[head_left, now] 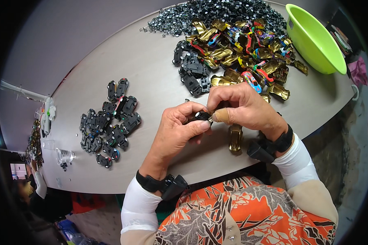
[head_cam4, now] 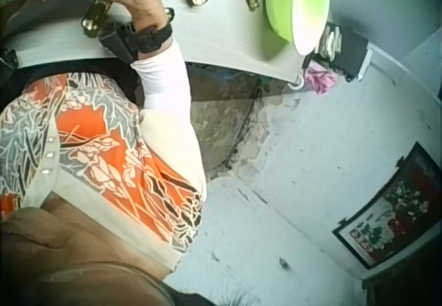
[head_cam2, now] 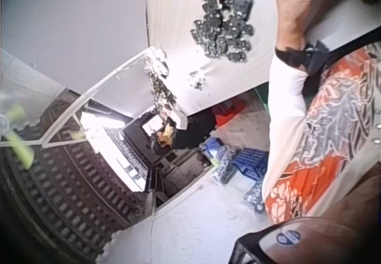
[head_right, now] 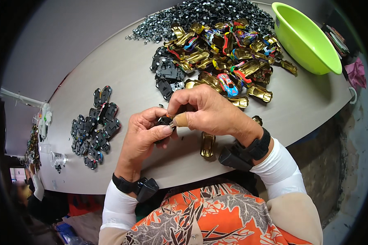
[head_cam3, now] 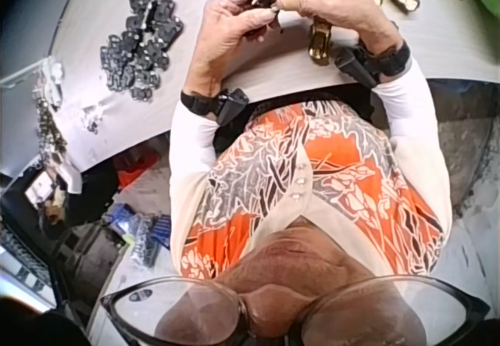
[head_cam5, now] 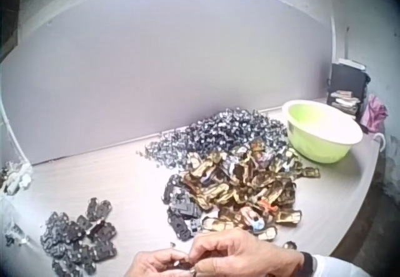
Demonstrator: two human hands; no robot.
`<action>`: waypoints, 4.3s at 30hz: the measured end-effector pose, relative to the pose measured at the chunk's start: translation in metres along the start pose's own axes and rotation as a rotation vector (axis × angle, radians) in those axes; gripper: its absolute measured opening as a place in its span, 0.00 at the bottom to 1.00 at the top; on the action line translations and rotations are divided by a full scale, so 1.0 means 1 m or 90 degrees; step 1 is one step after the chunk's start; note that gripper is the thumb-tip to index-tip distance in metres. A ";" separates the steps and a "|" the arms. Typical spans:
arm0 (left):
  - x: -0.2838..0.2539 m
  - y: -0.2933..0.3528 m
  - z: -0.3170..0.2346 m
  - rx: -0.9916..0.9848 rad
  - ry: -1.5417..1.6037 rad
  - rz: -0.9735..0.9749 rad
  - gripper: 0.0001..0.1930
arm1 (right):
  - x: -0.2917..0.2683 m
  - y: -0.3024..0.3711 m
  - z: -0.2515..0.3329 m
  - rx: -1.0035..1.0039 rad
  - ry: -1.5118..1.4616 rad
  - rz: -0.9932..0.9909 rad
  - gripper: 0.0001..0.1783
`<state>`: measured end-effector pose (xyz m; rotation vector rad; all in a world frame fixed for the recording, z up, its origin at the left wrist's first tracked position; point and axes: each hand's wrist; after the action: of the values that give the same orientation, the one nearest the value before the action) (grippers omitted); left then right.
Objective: The person assembles small toy cars by hand, picking up black chassis and colorful bodies from piles on a table. They fit the bodies onto the chassis one by one and place the completed units into a green bowl.
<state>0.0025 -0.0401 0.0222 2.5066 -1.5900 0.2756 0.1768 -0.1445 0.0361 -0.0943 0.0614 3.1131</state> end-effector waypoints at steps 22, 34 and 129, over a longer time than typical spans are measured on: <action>-0.038 0.011 -0.021 0.193 -0.657 -0.134 0.11 | -0.013 -0.002 0.003 0.004 0.148 -0.123 0.09; 0.012 -0.035 -0.004 0.272 -0.861 -0.055 0.07 | -0.044 0.015 0.009 -0.075 0.370 -0.173 0.08; -0.002 -0.014 -0.005 0.118 0.134 -0.068 0.20 | 0.021 -0.001 0.000 -0.191 0.184 -0.215 0.23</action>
<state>0.0145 -0.0314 0.0263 2.5841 -1.4032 0.6762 0.1561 -0.1434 0.0353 -0.5034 -0.3746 2.7239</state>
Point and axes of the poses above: each hand's wrist, its own y-axis away from the middle knuckle, its own x-axis out of the palm, z = x × y, and after that the axes turned 8 degrees about x, right-handed
